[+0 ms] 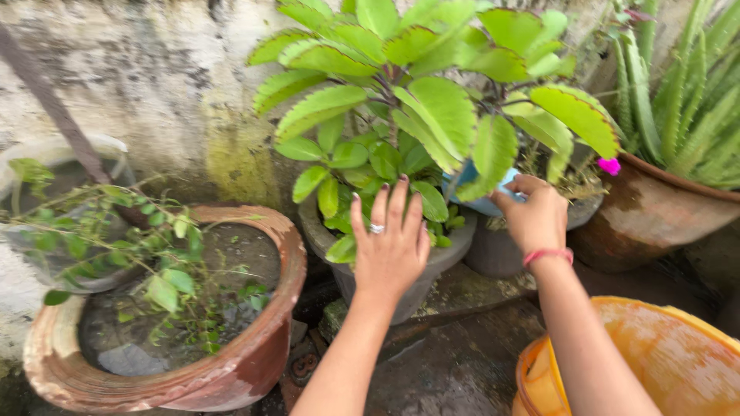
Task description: The person waters potted plants by hand using a small cup to pour water from a bucket into the soil around the base of the plants.
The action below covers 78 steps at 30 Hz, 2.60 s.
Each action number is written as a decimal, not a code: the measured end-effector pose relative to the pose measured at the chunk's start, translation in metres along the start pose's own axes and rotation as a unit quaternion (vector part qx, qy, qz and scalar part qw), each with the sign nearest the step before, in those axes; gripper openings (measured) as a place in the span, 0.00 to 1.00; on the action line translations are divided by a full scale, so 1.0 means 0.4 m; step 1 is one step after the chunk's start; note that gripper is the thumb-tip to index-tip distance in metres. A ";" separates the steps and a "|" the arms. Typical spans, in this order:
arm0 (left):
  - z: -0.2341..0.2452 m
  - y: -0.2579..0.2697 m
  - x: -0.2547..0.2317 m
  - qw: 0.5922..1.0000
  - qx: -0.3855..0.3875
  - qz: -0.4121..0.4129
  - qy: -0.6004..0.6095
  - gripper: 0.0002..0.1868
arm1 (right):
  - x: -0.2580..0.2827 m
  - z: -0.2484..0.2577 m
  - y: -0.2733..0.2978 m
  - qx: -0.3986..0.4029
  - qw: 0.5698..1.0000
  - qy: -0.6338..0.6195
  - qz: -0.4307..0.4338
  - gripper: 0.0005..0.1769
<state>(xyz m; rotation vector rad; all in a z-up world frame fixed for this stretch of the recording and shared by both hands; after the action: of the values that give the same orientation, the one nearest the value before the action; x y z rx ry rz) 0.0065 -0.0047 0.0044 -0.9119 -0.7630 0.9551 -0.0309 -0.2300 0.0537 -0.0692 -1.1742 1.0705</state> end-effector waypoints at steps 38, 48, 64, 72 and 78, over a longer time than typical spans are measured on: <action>0.004 0.216 -0.861 0.881 0.342 -0.161 0.286 0.34 | -1.082 0.308 0.517 0.527 0.750 0.374 -0.137 0.14; 0.016 0.218 -0.839 0.877 0.337 -0.119 0.322 0.31 | -1.031 0.320 0.486 0.530 0.802 0.186 -0.204 0.23; 0.124 0.175 -0.827 0.815 0.290 -0.109 0.490 0.07 | -0.942 0.475 0.382 0.340 0.829 -0.136 -0.423 0.09; 0.336 0.124 -0.957 0.502 0.465 -0.276 0.675 0.45 | -0.996 0.472 0.380 0.354 0.858 -0.180 -0.326 0.15; 0.265 0.132 -0.886 0.677 0.401 -0.012 0.617 0.39 | -1.054 0.510 0.429 0.224 0.827 -0.295 -0.423 0.19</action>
<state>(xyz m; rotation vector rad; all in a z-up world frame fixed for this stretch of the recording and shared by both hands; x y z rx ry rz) -0.2395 -0.2808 -0.0490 -0.5280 0.7949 0.3498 -0.2898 -0.5302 -0.2491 1.1329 -1.2534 0.5221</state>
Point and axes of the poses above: each hand's wrist, its own y-axis away from the middle knuckle, its own z-axis out of the back of the hand, x = y × z, the point moved 1 cm from there along -y, towards the middle knuckle, and after that the axes turned 12 degrees about -y, right-handed, at the moved point
